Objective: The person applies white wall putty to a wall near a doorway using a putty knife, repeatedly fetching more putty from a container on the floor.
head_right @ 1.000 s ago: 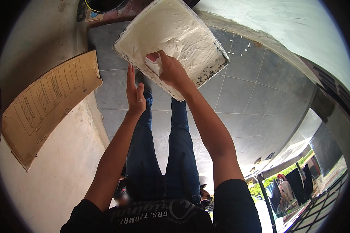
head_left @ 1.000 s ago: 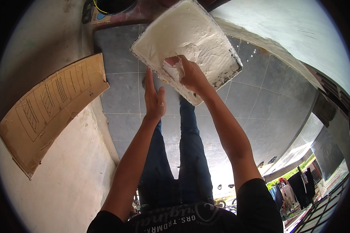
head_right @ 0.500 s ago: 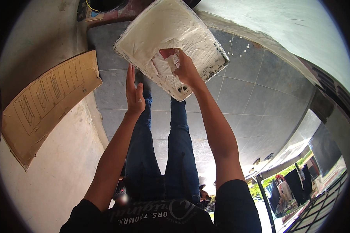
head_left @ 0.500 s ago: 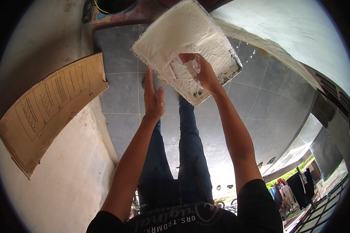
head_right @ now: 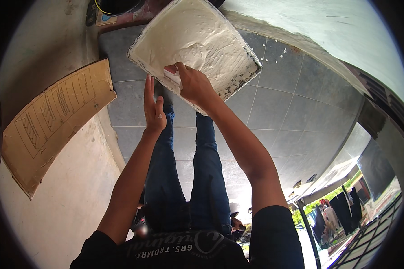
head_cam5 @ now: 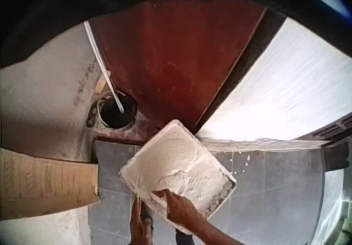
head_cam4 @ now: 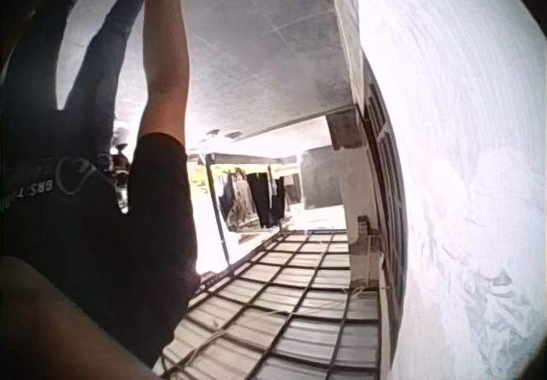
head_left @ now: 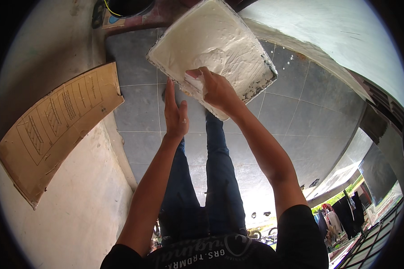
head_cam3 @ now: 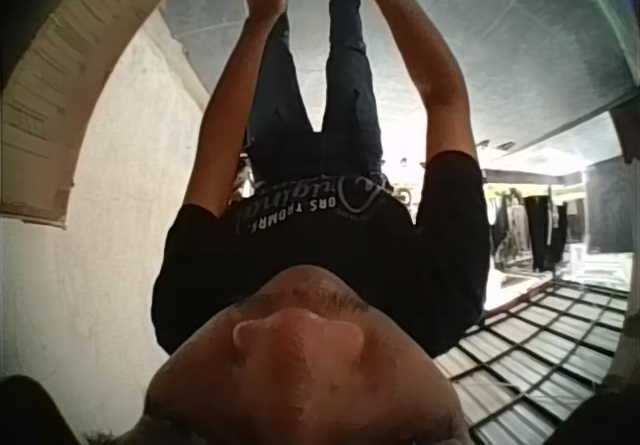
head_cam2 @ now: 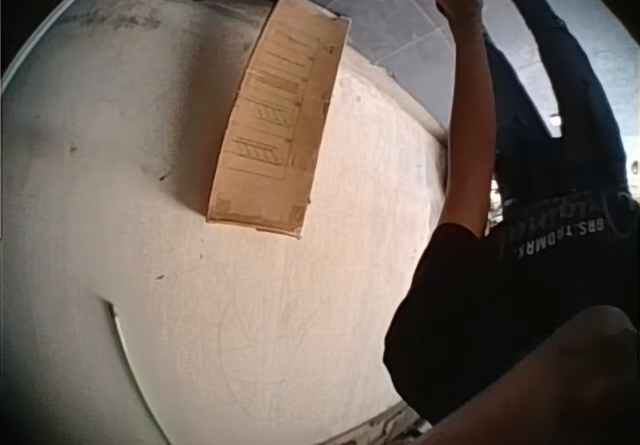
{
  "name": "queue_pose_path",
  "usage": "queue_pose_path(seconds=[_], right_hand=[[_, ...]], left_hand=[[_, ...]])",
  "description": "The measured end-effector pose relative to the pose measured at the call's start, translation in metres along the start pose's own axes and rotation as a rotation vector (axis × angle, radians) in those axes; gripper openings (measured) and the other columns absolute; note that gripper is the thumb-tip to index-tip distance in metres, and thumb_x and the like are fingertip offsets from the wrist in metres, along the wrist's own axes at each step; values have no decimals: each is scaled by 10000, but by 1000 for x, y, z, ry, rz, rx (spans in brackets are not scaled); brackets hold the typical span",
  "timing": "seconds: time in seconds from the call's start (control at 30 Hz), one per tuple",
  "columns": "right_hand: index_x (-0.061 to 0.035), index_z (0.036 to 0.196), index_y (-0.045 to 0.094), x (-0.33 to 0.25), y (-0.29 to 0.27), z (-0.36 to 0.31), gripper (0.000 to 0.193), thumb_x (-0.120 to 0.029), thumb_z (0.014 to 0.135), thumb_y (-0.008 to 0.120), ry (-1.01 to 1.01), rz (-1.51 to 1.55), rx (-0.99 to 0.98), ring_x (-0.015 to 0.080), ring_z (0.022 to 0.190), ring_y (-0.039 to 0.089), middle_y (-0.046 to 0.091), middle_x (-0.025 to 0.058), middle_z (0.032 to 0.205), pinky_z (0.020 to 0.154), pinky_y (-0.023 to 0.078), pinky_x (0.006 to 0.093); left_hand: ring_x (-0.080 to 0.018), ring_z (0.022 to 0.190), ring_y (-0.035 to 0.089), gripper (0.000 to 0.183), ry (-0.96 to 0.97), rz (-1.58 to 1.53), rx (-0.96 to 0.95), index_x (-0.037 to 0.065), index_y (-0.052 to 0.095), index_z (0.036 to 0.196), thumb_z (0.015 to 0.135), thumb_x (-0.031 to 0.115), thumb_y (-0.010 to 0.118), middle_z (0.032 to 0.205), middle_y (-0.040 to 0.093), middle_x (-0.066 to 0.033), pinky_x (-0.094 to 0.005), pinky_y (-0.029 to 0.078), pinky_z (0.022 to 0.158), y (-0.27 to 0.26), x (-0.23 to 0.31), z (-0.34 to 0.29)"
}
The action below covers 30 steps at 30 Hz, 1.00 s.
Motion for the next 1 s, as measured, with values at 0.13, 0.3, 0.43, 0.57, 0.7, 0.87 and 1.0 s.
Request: queue_pose_path(seconds=[0.13, 0.3, 0.43, 0.57, 0.7, 0.87, 1.0], right_hand=[[35, 1168, 410, -6, -13, -6, 536, 79, 656, 566, -38, -4, 182, 454, 842, 606, 630, 264, 961, 688, 492, 497], [2, 1178, 423, -8, 8, -11, 525, 80, 675, 551, -30, -11, 120, 450, 821, 606, 629, 240, 951, 691, 493, 502], [-28, 1181, 435, -14, -12, -10, 519, 90, 687, 542, 13, -23, 184, 443, 846, 611, 630, 234, 1008, 708, 494, 501], [45, 1200, 432, 5, -24, -14, 525, 108, 690, 541, 174, 25, 207, 474, 936, 579, 612, 292, 987, 779, 464, 492], [31, 1198, 431, 4, -21, -15, 555, 125, 664, 547, 83, 111, 199, 478, 945, 571, 617, 293, 961, 780, 461, 482], [4, 1187, 437, 7, -5, -12, 554, 125, 662, 567, 131, 92, 98, 437, 969, 593, 633, 226, 1048, 790, 475, 459], [17, 1255, 422, 15, -2, -11, 636, 127, 644, 566, 166, 92, 12, 453, 971, 581, 617, 278, 1011, 794, 469, 454]], left_hand=[[-409, 1376, 278, 678, -18, 4, -4, -54, 185, 1457, 976, 397, 345, 1498, 252, -263, -452, 217, 1132, 0, -6, -1], [-410, 1373, 283, 672, -19, -40, -1, -56, 191, 1454, 977, 393, 343, 1496, 256, -264, -451, 219, 1131, 3, -8, -1], [-408, 1373, 285, 671, 0, 1, 0, -60, 189, 1453, 971, 376, 355, 1495, 254, -267, -447, 221, 1131, 1, -9, -2], [-404, 1376, 281, 676, -14, -9, 5, -66, 186, 1452, 965, 369, 360, 1496, 248, -271, -447, 220, 1132, 0, -6, -2], [-403, 1380, 275, 676, -28, -41, 3, -67, 186, 1451, 965, 371, 357, 1499, 241, -271, -447, 217, 1134, 1, -10, -3], [-413, 1377, 276, 673, -34, 10, -8, -68, 188, 1449, 963, 369, 350, 1500, 240, -272, -445, 221, 1133, 0, -5, -1], [-415, 1373, 284, 671, 2, 8, -4, -67, 190, 1449, 963, 368, 350, 1497, 248, -272, -446, 227, 1130, -2, 3, 0]])
Point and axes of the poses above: each hand's wrist, its own z-axis towards the middle knuckle, its own y-axis out of the palm, x = y × z, the point moved 6 cm from there along z, towards the middle knuckle
